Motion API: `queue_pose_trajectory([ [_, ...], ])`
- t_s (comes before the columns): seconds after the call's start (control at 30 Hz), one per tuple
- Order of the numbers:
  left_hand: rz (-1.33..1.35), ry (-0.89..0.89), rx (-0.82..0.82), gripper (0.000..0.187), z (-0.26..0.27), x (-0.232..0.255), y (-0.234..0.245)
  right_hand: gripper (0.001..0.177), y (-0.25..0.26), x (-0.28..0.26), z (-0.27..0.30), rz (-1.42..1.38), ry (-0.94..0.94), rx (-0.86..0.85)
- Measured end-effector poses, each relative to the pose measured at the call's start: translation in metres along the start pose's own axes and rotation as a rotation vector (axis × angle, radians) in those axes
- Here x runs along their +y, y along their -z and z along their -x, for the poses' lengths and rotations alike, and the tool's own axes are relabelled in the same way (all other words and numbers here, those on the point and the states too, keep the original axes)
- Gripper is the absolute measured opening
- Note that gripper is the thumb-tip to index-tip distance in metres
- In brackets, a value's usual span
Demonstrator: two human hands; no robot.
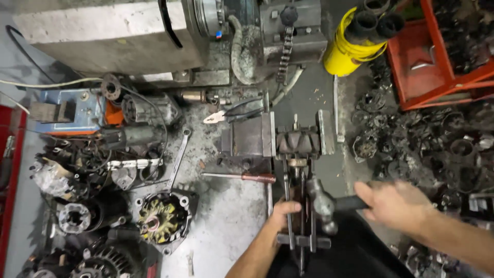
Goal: The person uses a hammer to strike a metal component held in a vise. They then remove the component and use a wrench to tighten or adjust a bolt on the assembly. The person continues to manipulate the metal part with their hands and tools on a cluttered workbench.
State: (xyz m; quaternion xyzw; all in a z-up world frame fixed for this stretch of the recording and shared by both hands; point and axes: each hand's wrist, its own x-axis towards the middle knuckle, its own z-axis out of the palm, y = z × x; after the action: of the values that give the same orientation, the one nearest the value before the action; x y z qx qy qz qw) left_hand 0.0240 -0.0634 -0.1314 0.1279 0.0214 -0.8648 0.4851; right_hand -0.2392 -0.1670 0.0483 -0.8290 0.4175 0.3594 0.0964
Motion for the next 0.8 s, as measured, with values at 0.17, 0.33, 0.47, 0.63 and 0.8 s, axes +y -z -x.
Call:
queue_pose_trajectory([
  [0.17, 0.005, 0.051, -0.12, 0.065, 0.001, 0.008, -0.002, 0.043, -0.011, -0.004, 0.025, -0.032, 0.145, 0.372],
  [0.33, -0.113, 0.044, 0.076, 0.05, 0.002, 0.005, 0.02, 0.03, 0.009, -0.004, 0.025, 0.021, -0.074, 0.055],
  [0.47, -0.059, 0.046, -0.033, 0.075, 0.002, 0.013, -0.023, 0.048, -0.006, 0.003, 0.012, -0.033, 0.1, 0.32],
  [0.63, -0.07, 0.021, -0.074, 0.06, 0.008, 0.012, -0.027, 0.037, 0.013, -0.013, 0.035, -0.071, 0.113, 0.419],
  [0.8, -0.128, -0.007, -0.056, 0.087, 0.001, 0.023, -0.032, 0.036, 0.043, -0.005, 0.015, -0.055, -0.094, 0.108],
])
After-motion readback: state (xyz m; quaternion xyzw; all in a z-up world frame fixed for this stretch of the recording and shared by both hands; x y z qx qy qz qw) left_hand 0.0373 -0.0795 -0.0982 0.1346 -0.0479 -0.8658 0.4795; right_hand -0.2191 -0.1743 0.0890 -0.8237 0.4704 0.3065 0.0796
